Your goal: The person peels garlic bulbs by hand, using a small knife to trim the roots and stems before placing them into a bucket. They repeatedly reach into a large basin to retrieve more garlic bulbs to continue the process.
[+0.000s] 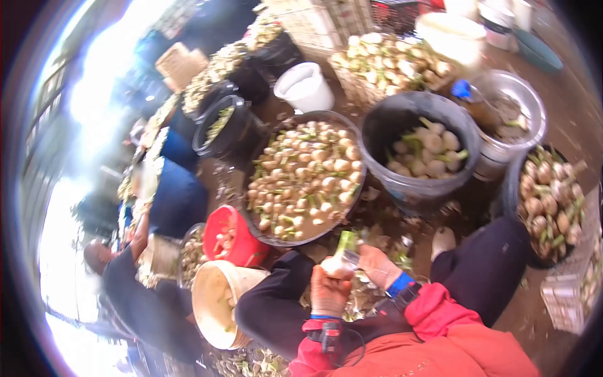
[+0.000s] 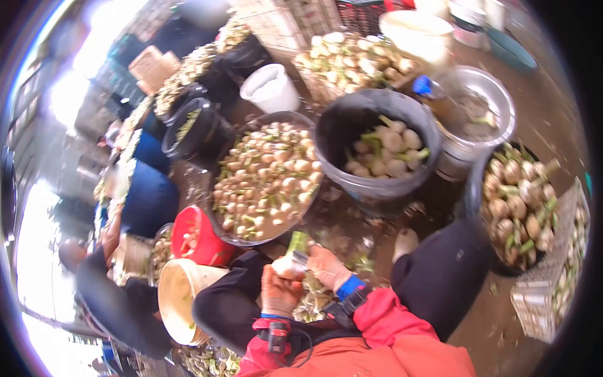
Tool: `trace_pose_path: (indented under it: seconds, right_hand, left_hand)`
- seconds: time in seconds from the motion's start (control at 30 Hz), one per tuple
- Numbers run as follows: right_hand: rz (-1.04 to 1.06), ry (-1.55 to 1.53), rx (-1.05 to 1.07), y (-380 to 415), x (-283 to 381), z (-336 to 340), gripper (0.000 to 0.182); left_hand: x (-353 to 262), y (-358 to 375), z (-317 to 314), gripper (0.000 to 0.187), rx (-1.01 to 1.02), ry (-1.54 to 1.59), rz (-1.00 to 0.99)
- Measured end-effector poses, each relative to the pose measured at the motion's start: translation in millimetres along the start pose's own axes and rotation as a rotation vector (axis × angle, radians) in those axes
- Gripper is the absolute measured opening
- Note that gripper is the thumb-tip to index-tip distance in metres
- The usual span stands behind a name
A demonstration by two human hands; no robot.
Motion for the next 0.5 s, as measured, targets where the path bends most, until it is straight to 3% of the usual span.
trace_pose_path:
  seconds: [0.03,0.07,0.1,0.13,0.17,0.3,0.37,0.4,0.47,0.5]
  right_hand:
    - [-0.167,-0.19,-0.124,-1,6,-9,0.027]
    - [-0.137,-0.104,-0.205,1,-17,0,0.025]
    - [-0.184,-0.236,-0.191,1,-6,-3,0.026]
    - [-0.165,-0.174,-0.172,3,8,-6,0.024]
    - [-0.177,-0.201,-0.184,2,-3,-4,0.023]
    - [-0.175,-0.076,-0.271,2,-24,0,0.019]
    - [-0.11,-0.189,-0.265,0,3,-13,0.019]
    - [-0.049,-0.309,-0.273,-1,13,-18,0.02]
    - [-0.092,-0.338,-0.227,-1,6,-15,0.022]
    - [-0.072,-0.393,-0.197,-2,8,-18,0.023]
  left_hand:
    - [2,-4,5,0.046,0.111,-0.09,0.048]
    - [5,-6,13,0.054,0.215,-0.184,0.09]
    - [7,-4,11,0.066,0.15,-0.48,-0.094]
    - [8,-1,9,0.079,0.062,-0.771,-0.266]
    - [5,-4,14,0.093,0.085,-0.843,-0.337]
    - [-10,1,6,0.085,0.048,-0.719,-0.442]
    - [-12,-1,9,0.071,0.1,-0.353,-0.084]
    - [-15,-5,12,0.071,0.102,-0.347,-0.094]
    - [-14,-16,26,0.063,-0.137,-0.236,0.165]
    - [-18,-12,11,0.051,-0.272,-0.255,0.082]
Point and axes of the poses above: each hand's wrist, its own y-axis away from the middle knuckle, its own z-axis out of the back of the hand, x = y × z, the point moved 3 cm from there along -y, towards the middle knuckle, and after that the axes turned 9 degrees about x, right-handed, at the moved point
